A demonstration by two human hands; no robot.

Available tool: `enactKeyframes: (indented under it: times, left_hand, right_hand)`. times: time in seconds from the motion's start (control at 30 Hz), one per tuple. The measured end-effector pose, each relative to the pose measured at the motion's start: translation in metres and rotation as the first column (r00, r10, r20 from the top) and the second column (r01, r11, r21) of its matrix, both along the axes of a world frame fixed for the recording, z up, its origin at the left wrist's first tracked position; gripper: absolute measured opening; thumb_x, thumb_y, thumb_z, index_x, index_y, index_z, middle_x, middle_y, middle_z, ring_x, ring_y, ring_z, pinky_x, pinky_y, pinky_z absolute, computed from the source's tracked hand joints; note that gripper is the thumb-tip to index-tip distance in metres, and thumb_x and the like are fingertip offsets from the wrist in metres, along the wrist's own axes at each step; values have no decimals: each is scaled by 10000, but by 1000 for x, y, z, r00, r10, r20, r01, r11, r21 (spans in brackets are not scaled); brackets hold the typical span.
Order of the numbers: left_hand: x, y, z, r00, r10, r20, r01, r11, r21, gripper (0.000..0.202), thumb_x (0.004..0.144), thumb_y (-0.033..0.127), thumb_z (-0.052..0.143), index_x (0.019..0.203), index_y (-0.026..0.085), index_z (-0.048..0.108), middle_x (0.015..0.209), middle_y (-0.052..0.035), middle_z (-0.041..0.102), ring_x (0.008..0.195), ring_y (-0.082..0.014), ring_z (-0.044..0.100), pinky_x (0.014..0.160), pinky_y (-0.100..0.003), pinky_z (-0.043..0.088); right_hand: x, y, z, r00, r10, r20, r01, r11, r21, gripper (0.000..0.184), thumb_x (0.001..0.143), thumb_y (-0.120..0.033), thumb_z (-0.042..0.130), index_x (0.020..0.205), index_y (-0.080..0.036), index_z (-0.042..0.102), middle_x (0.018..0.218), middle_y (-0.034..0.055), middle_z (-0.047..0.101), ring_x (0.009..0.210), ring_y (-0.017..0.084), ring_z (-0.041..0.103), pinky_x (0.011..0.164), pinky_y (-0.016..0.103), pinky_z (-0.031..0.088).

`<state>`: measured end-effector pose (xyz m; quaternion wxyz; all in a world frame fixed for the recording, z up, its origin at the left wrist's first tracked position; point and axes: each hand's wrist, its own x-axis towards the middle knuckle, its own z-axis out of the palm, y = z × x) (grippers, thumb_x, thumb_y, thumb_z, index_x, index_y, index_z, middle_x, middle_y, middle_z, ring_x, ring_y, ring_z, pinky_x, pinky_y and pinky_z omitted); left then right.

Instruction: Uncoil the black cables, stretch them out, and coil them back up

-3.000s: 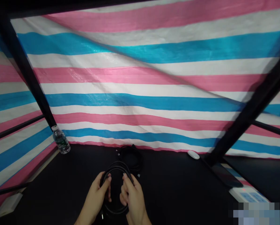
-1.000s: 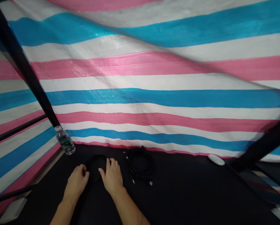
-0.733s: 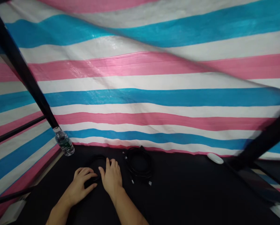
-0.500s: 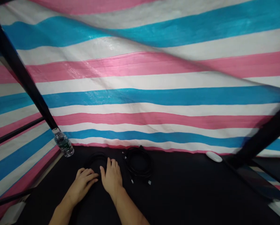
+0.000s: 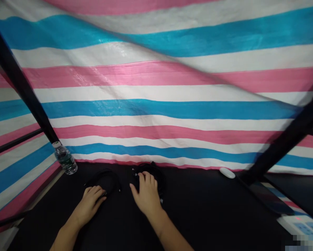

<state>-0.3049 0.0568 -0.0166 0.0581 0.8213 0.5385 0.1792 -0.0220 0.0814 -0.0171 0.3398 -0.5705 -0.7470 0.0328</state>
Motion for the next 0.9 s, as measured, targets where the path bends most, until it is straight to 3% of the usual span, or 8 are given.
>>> enactKeyframes:
  times: [0.1,0.27,0.43,0.6,0.73,0.9]
  left_hand:
    - [7,0,0,1000,28,-10,-28,998,49,251,1013,387,489,1149,248,647,1082,-62,690,1034,-248,641,995,-469,429]
    - [14,-2,2,997,66,-34,-61,990,123,399,1005,468,489,1292,217,605,1190,-102,694,1139,-276,630,1038,-482,425]
    - [20,0,-1,987,96,-129,-82,990,114,425,1053,389,355,1337,228,627,1182,-107,702,1109,-272,644,980,-434,473]
    - [36,1,1,969,126,-212,-115,991,67,477,1053,369,315,1455,259,547,1132,-129,685,1016,-279,639,912,-432,485]
    - [44,6,-2,988,64,-140,-56,997,58,464,1037,321,350,1437,225,563,1091,-131,659,971,-274,609,882,-434,492]
    - [40,14,-12,999,38,8,-39,995,96,409,1025,261,375,1353,237,617,1065,-107,649,931,-247,601,878,-421,507]
  right_hand:
    - [35,-1,-8,994,56,90,-50,997,-60,406,925,-451,627,1184,-142,670,1122,173,641,1033,343,598,908,499,500]
    - [61,-9,-15,979,124,162,-108,989,-100,294,1002,-412,512,1084,-200,698,1011,96,659,941,264,620,852,409,505]
    - [87,-14,-19,980,79,184,-60,992,-107,342,1016,-438,471,1113,-197,694,1045,113,661,974,274,616,867,415,489]
    - [119,-19,-26,980,-22,199,44,993,-107,416,1016,-450,432,1116,-158,711,1022,142,666,934,293,619,856,444,485]
    - [139,-20,-24,976,-110,187,132,985,-108,433,1001,-413,412,1111,-128,719,1036,171,669,930,315,619,853,468,488]
    - [152,-18,-15,983,-116,142,137,979,-150,380,976,-316,395,1099,-177,727,1060,137,692,970,280,633,892,421,485]
